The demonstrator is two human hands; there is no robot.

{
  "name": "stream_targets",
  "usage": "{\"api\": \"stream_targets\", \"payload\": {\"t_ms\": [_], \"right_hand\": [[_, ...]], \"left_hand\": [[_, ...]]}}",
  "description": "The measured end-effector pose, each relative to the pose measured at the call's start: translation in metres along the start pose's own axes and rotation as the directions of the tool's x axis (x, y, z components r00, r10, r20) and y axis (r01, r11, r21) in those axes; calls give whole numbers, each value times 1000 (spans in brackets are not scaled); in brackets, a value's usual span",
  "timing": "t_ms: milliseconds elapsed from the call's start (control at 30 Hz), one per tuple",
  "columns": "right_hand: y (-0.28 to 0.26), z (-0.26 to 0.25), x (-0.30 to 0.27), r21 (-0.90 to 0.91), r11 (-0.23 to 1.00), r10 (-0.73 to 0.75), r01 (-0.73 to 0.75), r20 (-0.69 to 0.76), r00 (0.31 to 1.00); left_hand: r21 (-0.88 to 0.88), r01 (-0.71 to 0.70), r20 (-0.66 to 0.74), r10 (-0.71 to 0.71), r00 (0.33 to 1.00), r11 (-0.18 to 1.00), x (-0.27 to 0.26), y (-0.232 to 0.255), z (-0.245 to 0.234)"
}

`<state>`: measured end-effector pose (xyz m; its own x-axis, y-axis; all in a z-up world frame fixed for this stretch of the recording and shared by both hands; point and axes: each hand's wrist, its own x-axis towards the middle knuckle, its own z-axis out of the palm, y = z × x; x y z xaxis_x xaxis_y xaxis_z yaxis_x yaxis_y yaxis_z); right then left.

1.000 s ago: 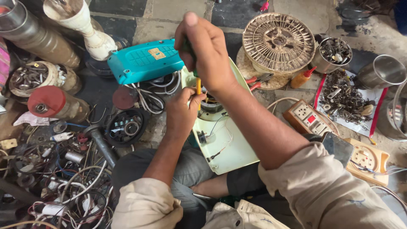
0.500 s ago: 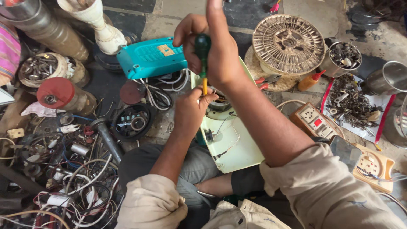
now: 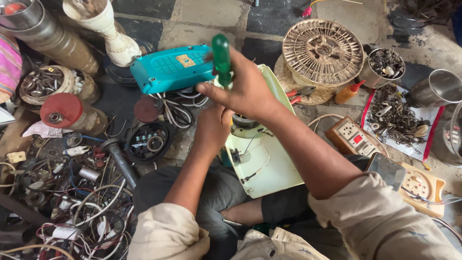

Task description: The person disassembles the housing of a mixer grinder by hand and with a screwdriver, then uses pliers and screwdrivers to detach and reconnect internal wiring and components within the motor assembly.

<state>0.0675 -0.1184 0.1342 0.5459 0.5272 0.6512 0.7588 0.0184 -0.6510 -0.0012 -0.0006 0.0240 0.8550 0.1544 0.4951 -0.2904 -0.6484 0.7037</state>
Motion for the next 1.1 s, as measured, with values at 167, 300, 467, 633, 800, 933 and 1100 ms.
{"api": "stream_targets", "payload": {"t_ms": [167, 300, 467, 633, 800, 933, 1100], "right_hand": [[19, -5, -27, -322, 904, 332, -282, 112, 936], [26, -9, -34, -158, 919, 380, -361, 112, 918], [39, -14, -31, 234, 925, 271, -298, 142, 952], [69, -65, 40, 285, 929, 321, -238, -291, 901], [107, -116, 76, -298, 931, -1, -210, -579, 816], [97, -142, 58, -287, 876, 98, -387, -679, 727], [8, -136, 13, 123, 942, 328, -313, -536, 778]], "left_hand": [[-108, 141, -60, -148, 987, 984, 2, 10, 2], [153, 54, -202, -23, 979, 987, -8, 30, -12], [102, -175, 58, 170, 984, 979, -67, 97, -24], [203, -709, 263, 660, 703, 675, -53, 175, -8], [-163, -911, 157, 922, 355, 378, -23, 256, 7], [-185, -915, 116, 933, 342, 358, -31, 263, -7], [5, -840, 5, 840, 543, 543, -34, 223, -38]]}}
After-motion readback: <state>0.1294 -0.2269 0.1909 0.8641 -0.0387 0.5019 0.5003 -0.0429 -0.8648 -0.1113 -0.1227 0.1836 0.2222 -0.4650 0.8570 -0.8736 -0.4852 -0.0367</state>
